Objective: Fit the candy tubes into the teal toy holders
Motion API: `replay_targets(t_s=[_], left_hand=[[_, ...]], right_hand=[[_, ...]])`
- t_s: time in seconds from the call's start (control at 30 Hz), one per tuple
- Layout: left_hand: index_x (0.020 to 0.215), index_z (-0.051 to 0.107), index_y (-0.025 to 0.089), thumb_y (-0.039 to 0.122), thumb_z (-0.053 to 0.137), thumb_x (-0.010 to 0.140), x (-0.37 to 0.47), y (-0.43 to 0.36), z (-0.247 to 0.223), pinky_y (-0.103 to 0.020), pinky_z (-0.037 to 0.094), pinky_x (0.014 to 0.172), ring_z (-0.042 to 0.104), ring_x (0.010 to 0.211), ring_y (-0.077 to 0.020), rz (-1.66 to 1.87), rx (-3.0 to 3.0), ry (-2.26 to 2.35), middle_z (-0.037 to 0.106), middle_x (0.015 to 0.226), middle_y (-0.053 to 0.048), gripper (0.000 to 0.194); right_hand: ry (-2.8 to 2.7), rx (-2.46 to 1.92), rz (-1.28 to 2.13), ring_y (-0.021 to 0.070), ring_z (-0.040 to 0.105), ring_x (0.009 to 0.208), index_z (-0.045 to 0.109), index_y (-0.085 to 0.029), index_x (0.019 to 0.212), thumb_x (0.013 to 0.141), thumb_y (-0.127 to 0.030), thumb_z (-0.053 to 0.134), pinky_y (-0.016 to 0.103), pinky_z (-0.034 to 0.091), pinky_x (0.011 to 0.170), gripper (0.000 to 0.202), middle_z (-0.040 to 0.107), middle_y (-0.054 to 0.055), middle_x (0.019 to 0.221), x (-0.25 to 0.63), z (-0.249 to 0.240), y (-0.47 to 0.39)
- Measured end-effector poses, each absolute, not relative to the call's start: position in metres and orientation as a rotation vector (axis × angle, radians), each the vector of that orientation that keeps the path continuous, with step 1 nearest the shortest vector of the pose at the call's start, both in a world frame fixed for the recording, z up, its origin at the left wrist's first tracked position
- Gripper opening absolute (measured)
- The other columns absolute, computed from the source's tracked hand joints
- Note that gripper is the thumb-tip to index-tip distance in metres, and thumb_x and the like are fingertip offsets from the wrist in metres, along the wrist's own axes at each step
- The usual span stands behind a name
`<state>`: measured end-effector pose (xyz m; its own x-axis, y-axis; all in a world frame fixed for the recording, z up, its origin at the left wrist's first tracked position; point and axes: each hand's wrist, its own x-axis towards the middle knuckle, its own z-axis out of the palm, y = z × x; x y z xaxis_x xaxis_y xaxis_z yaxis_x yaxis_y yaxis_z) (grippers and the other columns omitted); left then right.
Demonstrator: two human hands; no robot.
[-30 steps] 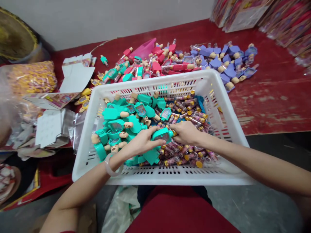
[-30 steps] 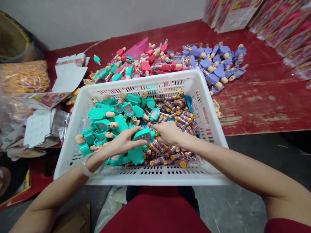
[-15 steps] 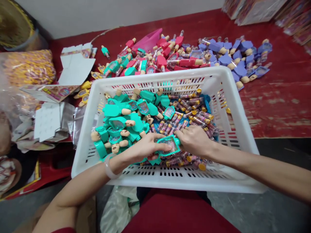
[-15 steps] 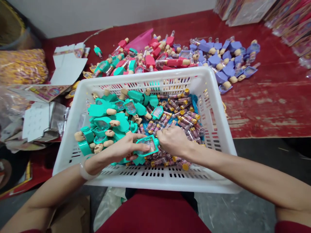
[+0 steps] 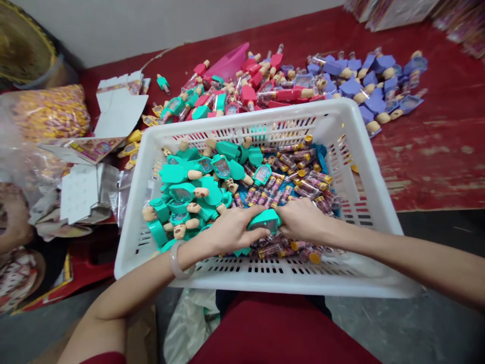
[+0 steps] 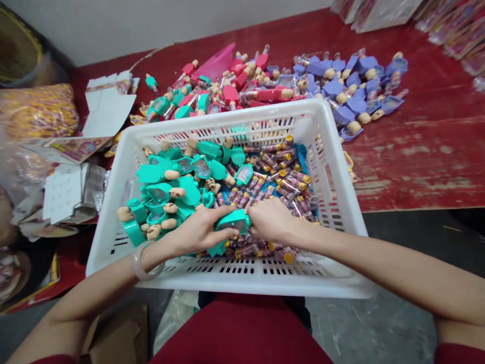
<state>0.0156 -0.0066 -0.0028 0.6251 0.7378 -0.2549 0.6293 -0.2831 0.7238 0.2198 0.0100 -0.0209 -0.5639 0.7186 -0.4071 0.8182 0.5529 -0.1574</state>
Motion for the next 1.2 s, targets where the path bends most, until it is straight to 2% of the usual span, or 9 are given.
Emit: replay_targets(t_s=[0.13, 0.27, 0.4, 0.57, 0.73, 0.8, 0.93, 1.1, 1.2], left_hand=[[0.13, 0.05, 0.02, 0.04, 0.052, 0.088, 0.014, -0.005, -0.016, -0.03, 0.046, 0.075, 0.063, 0.097, -0.0236, 0.166, 2.244, 1.109, 0.064, 0.117, -0.01, 0.046], [0.104, 0.062, 0.016, 0.053, 0.059, 0.08, 0.011, 0.003, -0.019, -0.024, 0.042, 0.054, 0.059, 0.063, -0.0152, 0.087, 1.699, 1.185, 0.068, 0.083, -0.005, 0.045], [0.093, 0.062, 0.014, 0.056, 0.055, 0.082, 0.007, 0.005, -0.013, -0.022, 0.032, 0.042, 0.042, 0.043, -0.0077, -0.064, 1.366, 0.977, 0.064, 0.073, -0.004, 0.044], [0.107, 0.06, 0.017, 0.035, 0.057, 0.084, 0.009, 0.0, -0.02, -0.026, 0.045, 0.063, 0.063, 0.077, -0.0196, 0.009, 2.245, 1.112, 0.068, 0.091, -0.007, 0.029], [0.126, 0.051, 0.021, 0.016, 0.053, 0.083, 0.008, 0.002, -0.033, -0.028, 0.047, 0.079, 0.06, 0.106, -0.0232, 0.041, 2.632, 1.049, 0.061, 0.124, -0.009, 0.044], [0.124, 0.053, 0.022, 0.022, 0.057, 0.082, 0.008, 0.005, -0.03, -0.028, 0.048, 0.074, 0.062, 0.101, -0.0231, 0.056, 2.492, 1.169, 0.064, 0.118, -0.007, 0.042], [0.103, 0.063, 0.017, 0.045, 0.058, 0.083, 0.009, 0.01, -0.023, -0.025, 0.046, 0.061, 0.066, 0.076, -0.02, -0.055, 2.016, 1.156, 0.07, 0.084, -0.003, 0.035], [0.126, 0.054, 0.026, 0.035, 0.06, 0.083, 0.015, 0.005, -0.026, -0.028, 0.046, 0.071, 0.065, 0.093, -0.0231, 0.055, 2.232, 1.247, 0.067, 0.111, -0.005, 0.045], [0.119, 0.06, 0.024, 0.036, 0.061, 0.081, 0.012, 0.012, -0.017, -0.029, 0.045, 0.068, 0.064, 0.088, -0.0233, 0.054, 2.243, 1.336, 0.069, 0.104, -0.006, 0.04]], right_hand=[[2.467, 1.247, -0.559, 0.0234, 0.062, 0.065, 0.067, -0.017, 0.079, 0.074, -0.03, 0.051, 0.028, 0.032, 0.055, 0.021, 0.067, 0.01, 0.068, 0.222, -0.03, 0.022], [2.763, 1.175, -0.316, 0.0226, 0.061, 0.073, 0.065, -0.013, 0.095, 0.079, -0.02, 0.047, 0.03, 0.034, 0.063, 0.025, 0.068, 0.012, 0.08, 0.224, -0.035, 0.027], [2.89, 1.07, -0.19, 0.0218, 0.059, 0.073, 0.064, -0.011, 0.088, 0.083, -0.013, 0.04, 0.032, 0.034, 0.067, 0.025, 0.067, 0.014, 0.078, 0.223, -0.034, 0.022], [2.56, 1.236, -0.557, 0.0212, 0.059, 0.063, 0.066, -0.015, 0.082, 0.074, -0.025, 0.051, 0.028, 0.033, 0.056, 0.021, 0.067, 0.011, 0.073, 0.218, -0.036, 0.017], [2.335, 1.123, -1.14, 0.0146, 0.054, 0.056, 0.065, -0.016, 0.077, 0.075, -0.031, 0.051, 0.023, 0.031, 0.049, 0.021, 0.065, 0.003, 0.067, 0.219, -0.036, 0.028], [2.421, 1.21, -0.936, 0.0167, 0.057, 0.06, 0.065, -0.015, 0.081, 0.075, -0.03, 0.051, 0.024, 0.032, 0.051, 0.021, 0.067, 0.006, 0.071, 0.22, -0.034, 0.03], [2.638, 1.338, -0.327, 0.0228, 0.062, 0.073, 0.064, -0.012, 0.092, 0.076, -0.02, 0.049, 0.028, 0.036, 0.06, 0.024, 0.069, 0.013, 0.083, 0.219, -0.033, 0.027], [2.499, 1.195, -0.535, 0.0247, 0.064, 0.072, 0.066, -0.015, 0.083, 0.078, -0.032, 0.053, 0.028, 0.037, 0.059, 0.022, 0.069, 0.012, 0.077, 0.221, -0.03, 0.036], [2.501, 1.318, -0.66, 0.0244, 0.064, 0.083, 0.063, -0.016, 0.103, 0.079, -0.04, 0.057, 0.026, 0.04, 0.061, 0.035, 0.069, 0.011, 0.094, 0.233, -0.026, 0.055]])
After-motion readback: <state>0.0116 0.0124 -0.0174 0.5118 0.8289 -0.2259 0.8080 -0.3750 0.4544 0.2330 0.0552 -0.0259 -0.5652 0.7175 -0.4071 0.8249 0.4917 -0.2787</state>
